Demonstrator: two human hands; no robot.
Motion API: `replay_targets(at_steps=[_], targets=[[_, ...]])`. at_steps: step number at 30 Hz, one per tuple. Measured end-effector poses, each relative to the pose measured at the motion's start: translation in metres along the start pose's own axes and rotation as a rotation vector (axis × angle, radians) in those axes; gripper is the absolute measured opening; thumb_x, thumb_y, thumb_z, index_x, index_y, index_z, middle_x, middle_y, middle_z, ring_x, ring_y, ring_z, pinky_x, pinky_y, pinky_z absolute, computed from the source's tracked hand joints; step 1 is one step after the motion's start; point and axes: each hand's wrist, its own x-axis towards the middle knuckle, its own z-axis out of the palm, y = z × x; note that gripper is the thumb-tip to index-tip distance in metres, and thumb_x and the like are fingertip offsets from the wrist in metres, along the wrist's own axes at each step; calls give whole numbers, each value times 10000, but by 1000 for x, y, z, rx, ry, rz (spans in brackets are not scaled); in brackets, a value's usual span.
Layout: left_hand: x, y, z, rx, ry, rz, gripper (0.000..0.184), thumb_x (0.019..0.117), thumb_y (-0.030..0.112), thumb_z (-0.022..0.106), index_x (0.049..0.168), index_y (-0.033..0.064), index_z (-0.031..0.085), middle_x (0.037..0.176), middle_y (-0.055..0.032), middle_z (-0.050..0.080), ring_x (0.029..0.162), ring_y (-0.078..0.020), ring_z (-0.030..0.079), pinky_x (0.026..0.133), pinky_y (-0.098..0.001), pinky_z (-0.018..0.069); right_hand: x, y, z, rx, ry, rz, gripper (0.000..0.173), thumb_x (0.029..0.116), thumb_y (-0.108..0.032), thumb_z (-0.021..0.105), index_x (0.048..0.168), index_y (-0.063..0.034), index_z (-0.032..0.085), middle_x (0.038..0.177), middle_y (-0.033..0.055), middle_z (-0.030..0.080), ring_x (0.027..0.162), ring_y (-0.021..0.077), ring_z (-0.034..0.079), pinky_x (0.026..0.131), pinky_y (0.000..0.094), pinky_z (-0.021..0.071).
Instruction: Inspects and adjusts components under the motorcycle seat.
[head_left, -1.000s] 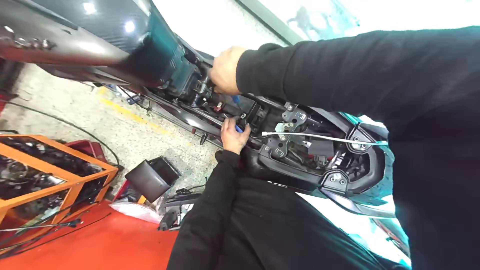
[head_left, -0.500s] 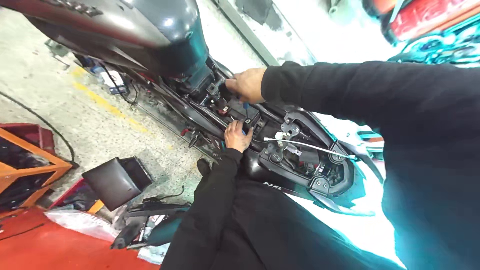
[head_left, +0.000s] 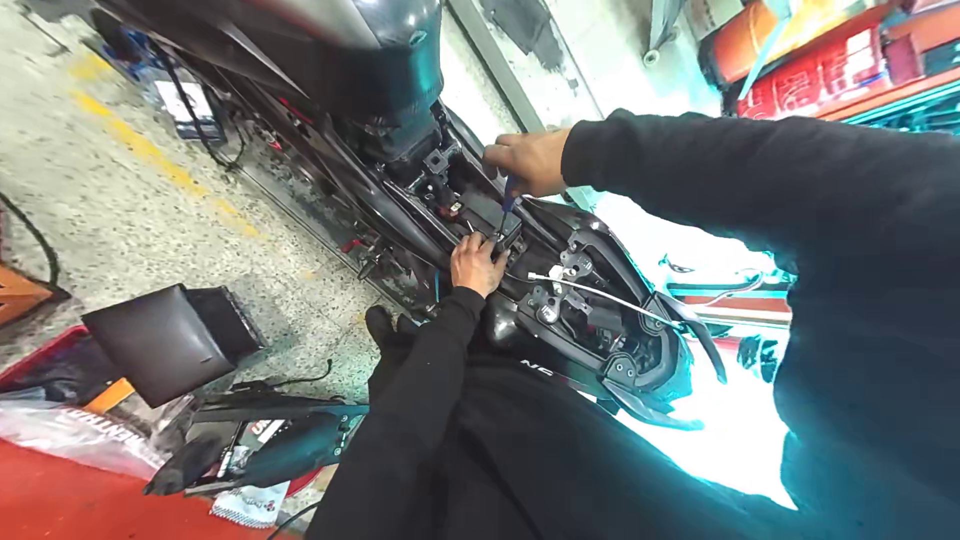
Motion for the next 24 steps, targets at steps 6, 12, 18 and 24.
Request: replay_targets(at_steps=[6,12,18,24], targets=[[1,2,-4,37,-5,32,477,958,532,593,1298,224,724,1327,-98,678,1274,-307,610,1103,-511,458,-7,-15,-8,37,25,195,567,1006,-415,649,1425,-52,530,1170,274,662,1077,472,663,894,652,525],[-3,-3,-1,37,7,42,499,950,526,636,1295,177,722,1306,-143,678,1260,-355,612,1079,-554,469,6,-27,-7,-21,-22,259,411,1032,-343,609,1278,-15,635,1181,247,676,1117,433,661,907,640,525],[-1,-1,-1,42,18,65,479,937,498,674,1267,157,738,1281,-155,689,1236,-371,625,1054,-570,486,-8,-30,-17,-216,-99,130,341,1017,-298,629,1212,-24,683,1182,240,676,1104,450,650,878,662,515],[-3,-1,-9,64,-54,14,507,953,521,630,1286,151,723,1328,-145,667,1283,-349,595,1096,-551,455,-2,-39,-15,-380,-103,-77,228,953,-206,688,1009,11,733,1001,192,703,985,390,671,814,594,524]])
